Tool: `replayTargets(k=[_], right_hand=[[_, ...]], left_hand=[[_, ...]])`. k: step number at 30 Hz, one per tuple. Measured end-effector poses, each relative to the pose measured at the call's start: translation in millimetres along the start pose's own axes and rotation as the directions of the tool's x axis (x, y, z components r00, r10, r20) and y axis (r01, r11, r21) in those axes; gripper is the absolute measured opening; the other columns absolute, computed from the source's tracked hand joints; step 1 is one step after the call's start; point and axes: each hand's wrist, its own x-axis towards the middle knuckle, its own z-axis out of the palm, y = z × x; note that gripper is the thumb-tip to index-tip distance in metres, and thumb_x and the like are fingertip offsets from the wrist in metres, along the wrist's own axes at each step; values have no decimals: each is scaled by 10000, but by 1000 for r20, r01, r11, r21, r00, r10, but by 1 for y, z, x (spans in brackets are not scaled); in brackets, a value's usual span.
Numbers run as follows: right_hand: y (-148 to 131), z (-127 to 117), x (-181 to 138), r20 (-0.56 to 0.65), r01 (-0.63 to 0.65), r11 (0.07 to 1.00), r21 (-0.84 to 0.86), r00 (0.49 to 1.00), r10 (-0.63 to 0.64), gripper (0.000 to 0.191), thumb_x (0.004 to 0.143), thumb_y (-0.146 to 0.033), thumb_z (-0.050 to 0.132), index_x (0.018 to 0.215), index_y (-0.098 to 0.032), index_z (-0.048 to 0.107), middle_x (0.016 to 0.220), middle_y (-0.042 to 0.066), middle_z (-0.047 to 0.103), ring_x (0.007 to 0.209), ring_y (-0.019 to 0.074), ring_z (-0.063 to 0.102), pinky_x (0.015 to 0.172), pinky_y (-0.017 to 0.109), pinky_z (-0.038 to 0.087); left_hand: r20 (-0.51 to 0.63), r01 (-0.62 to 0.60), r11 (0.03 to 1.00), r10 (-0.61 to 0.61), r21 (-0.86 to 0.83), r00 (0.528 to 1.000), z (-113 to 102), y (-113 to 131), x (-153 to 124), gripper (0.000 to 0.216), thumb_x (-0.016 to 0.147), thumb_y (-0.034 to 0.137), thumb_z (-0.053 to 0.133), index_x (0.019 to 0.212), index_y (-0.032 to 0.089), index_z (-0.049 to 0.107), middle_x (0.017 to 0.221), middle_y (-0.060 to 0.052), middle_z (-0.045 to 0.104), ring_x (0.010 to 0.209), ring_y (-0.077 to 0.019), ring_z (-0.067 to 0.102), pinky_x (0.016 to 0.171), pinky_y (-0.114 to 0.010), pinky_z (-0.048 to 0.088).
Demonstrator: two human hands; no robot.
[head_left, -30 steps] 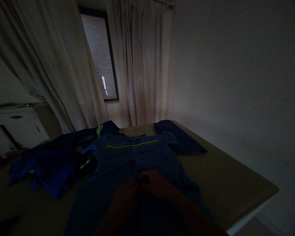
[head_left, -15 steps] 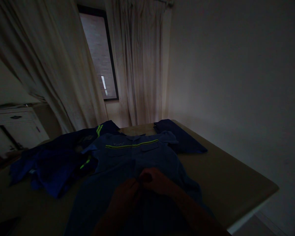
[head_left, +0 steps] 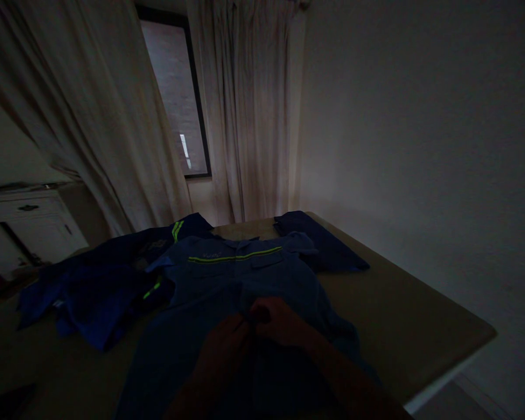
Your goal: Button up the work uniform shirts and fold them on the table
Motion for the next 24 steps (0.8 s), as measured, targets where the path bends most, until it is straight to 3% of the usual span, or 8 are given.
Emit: replayTargets(k=[7, 11, 16, 24], right_hand=[[3, -4, 4, -52, 1, 991, 135, 999, 6, 296, 734, -76, 601, 984, -193, 709, 835, -8, 699, 752, 138, 622, 650, 220, 437], [7, -4, 7, -45, -14, 983, 182, 999, 23, 252, 760, -105, 626, 978, -198, 712, 849, 0, 710, 775, 148, 641, 677, 234, 452], [10, -4, 6, 16, -35, 964, 264, 999, 32, 256, 748, -199, 723, 1003, -190, 705, 862, 15, 713, 782, 167, 648, 670, 247, 466], [5, -6, 4, 43, -18, 948, 316, 999, 5, 201, 783, -229, 710, 983, -201, 701, 822, 4, 707, 728, 149, 654, 625, 229, 465]], left_hand=[[-52, 87, 984, -96, -156, 994, -3, -4, 2, 123, 979, 281, 552, 981, 264, 673, 982, -9, 688, 915, -175, 662, 824, -295, 506], [-86, 74, 979, -91, -189, 992, -2, -4, 1, 136, 985, 313, 545, 976, 272, 673, 969, -7, 687, 901, -171, 662, 815, -294, 507], [-106, 70, 985, -88, -158, 990, 0, -6, 1, 166, 986, 329, 535, 927, 256, 673, 917, -13, 678, 861, -167, 658, 774, -283, 506], [-57, 47, 995, -52, -83, 997, 2, -7, -1, 223, 1003, 298, 460, 920, 252, 662, 912, -25, 694, 872, -191, 665, 789, -304, 497]])
